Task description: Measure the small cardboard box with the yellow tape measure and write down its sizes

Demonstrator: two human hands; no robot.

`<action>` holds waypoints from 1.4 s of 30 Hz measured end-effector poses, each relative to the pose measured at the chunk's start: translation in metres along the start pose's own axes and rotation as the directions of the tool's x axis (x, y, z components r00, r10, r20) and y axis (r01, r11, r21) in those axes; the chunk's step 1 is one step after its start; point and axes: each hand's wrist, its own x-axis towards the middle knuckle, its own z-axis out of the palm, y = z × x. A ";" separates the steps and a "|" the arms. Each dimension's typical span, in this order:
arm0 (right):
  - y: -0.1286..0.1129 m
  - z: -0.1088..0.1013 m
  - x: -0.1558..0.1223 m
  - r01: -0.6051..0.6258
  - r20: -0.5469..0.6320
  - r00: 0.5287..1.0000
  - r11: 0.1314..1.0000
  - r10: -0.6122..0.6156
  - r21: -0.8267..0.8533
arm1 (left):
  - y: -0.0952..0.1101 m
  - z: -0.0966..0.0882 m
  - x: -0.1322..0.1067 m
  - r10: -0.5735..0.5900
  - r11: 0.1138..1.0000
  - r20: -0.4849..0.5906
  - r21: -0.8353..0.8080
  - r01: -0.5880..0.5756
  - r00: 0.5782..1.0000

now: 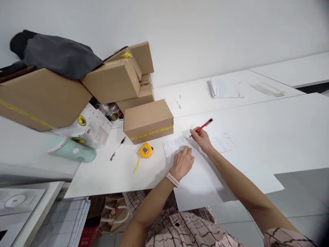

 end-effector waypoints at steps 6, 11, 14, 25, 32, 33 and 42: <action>0.029 0.003 0.001 0.041 0.054 0.998 0.995 -0.037 -0.087 | 0.002 0.014 0.009 -0.050 0.998 0.046 0.051 0.048 0.998; 0.037 0.002 0.002 0.063 0.053 0.997 0.985 -0.055 -0.161 | 0.001 0.011 0.011 -0.062 0.998 0.030 0.001 0.062 0.998; 0.037 0.002 0.001 0.097 0.048 0.995 0.969 -0.089 -0.225 | 0.004 0.011 0.012 -0.071 0.997 0.051 0.047 0.069 0.996; 0.033 0.003 -0.002 0.088 0.017 0.996 0.959 -0.086 -0.268 | 0.001 0.012 0.013 -0.053 0.979 0.073 0.201 0.037 0.996; 0.039 0.004 0.002 0.116 0.030 0.993 0.952 -0.112 -0.284 | 0.006 0.008 0.013 -0.069 0.942 0.114 0.335 0.027 0.991; 0.041 0.004 0.002 0.116 0.031 0.993 0.952 -0.112 -0.285 | 0.007 0.007 0.013 -0.073 0.935 0.117 0.352 0.027 0.991; 0.038 0.004 0.003 0.116 0.019 0.993 0.951 -0.115 -0.287 | 0.010 0.004 0.013 -0.088 0.917 0.137 0.398 0.027 0.987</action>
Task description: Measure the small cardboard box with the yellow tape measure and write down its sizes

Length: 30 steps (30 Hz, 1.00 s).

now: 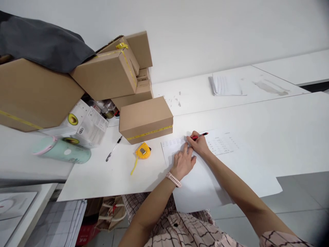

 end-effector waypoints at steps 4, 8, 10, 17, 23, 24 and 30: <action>-0.001 -0.001 0.000 -0.016 -0.004 1.000 1.000 0.016 -0.003 | 0.000 -0.001 0.000 0.005 1.000 0.001 -0.003 -0.005 1.000; 0.000 -0.001 -0.001 -0.016 -0.011 1.000 1.000 0.016 0.010 | -0.001 0.000 0.001 0.005 1.000 0.002 -0.001 -0.005 1.000; 0.000 -0.001 -0.001 -0.021 -0.009 1.000 1.000 0.021 0.019 | -0.001 0.000 0.001 0.008 1.000 -0.004 -0.002 -0.008 1.000; -0.001 -0.001 -0.001 -0.025 -0.025 0.999 1.000 0.025 0.010 | 0.000 -0.001 0.001 0.006 1.000 0.002 -0.006 -0.006 1.000; 0.003 -0.001 0.000 -0.006 -0.036 0.999 1.000 0.007 0.022 | -0.001 0.000 0.000 0.014 1.000 -0.009 -0.010 -0.014 1.000; 0.003 -0.001 0.000 -0.006 -0.036 0.999 1.000 0.007 0.022 | -0.001 0.000 0.000 0.012 1.000 -0.008 -0.012 -0.012 1.000; 0.000 -0.001 0.000 -0.011 -0.029 1.000 1.000 0.011 0.013 | 0.000 -0.001 0.001 0.006 1.000 -0.007 0.000 -0.006 1.000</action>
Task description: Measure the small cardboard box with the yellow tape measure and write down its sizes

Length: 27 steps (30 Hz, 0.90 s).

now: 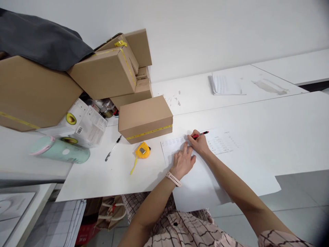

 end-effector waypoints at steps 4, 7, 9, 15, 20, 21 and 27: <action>-0.001 0.000 0.000 -0.005 -0.001 1.000 1.000 0.005 0.006 | 0.000 -0.001 0.000 -0.002 1.000 0.003 0.009 0.002 1.000; -0.003 0.000 -0.001 -0.010 0.005 1.000 1.000 0.010 0.001 | 0.001 -0.002 -0.001 0.002 1.000 0.005 0.003 -0.002 1.000; -0.004 0.000 -0.001 -0.014 0.004 1.000 1.000 0.014 -0.008 | 0.001 -0.003 -0.001 0.000 1.000 0.011 -0.005 0.000 1.000; -0.004 0.000 -0.001 -0.023 -0.003 1.000 1.000 0.023 0.015 | 0.001 -0.004 -0.001 -0.013 1.000 0.032 -0.024 0.014 0.999; 0.000 0.000 0.000 0.005 -0.019 1.000 1.000 -0.005 0.001 | 0.000 -0.003 0.000 -0.009 0.999 0.019 -0.031 0.010 1.000; 0.000 0.000 0.000 0.008 -0.019 1.000 1.000 -0.008 0.000 | 0.000 -0.002 0.000 -0.010 1.000 0.021 -0.029 0.010 1.000; -0.001 0.000 0.000 -0.001 -0.010 1.000 1.000 0.001 -0.006 | 0.000 -0.002 0.000 -0.008 1.000 0.015 -0.019 0.009 1.000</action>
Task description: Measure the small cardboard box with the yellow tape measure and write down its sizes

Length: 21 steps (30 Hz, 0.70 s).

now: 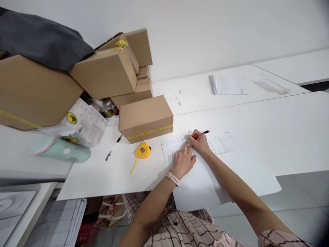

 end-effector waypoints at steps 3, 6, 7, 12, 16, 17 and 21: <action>0.000 -0.001 0.000 -0.002 -0.006 1.000 1.000 0.002 -0.004 | -0.001 0.000 0.000 0.002 1.000 -0.004 -0.005 -0.002 1.000; 0.000 -0.001 0.000 -0.009 -0.028 1.000 1.000 0.009 -0.003 | -0.001 0.001 0.000 0.004 1.000 0.002 -0.006 -0.004 1.000; 0.000 -0.001 0.000 -0.011 -0.033 0.999 1.000 0.010 -0.003 | -0.001 0.001 0.000 0.004 1.000 0.004 -0.007 -0.004 1.000; 0.001 -0.001 0.001 -0.010 -0.026 1.000 1.000 0.010 -0.022 | 0.000 -0.001 0.000 -0.004 1.000 0.018 -0.014 0.005 1.000; 0.003 -0.001 0.001 -0.002 -0.023 1.000 0.999 0.001 -0.032 | 0.000 0.000 0.000 0.004 1.000 0.006 -0.010 -0.004 1.000; 0.003 -0.001 0.001 0.000 -0.021 1.000 0.999 0.000 -0.032 | 0.000 0.001 0.000 0.006 1.000 0.001 -0.008 -0.006 1.000; 0.003 -0.002 0.001 -0.002 -0.017 1.000 1.000 0.001 -0.017 | -0.001 0.003 0.001 0.003 1.000 -0.001 -0.007 -0.003 1.000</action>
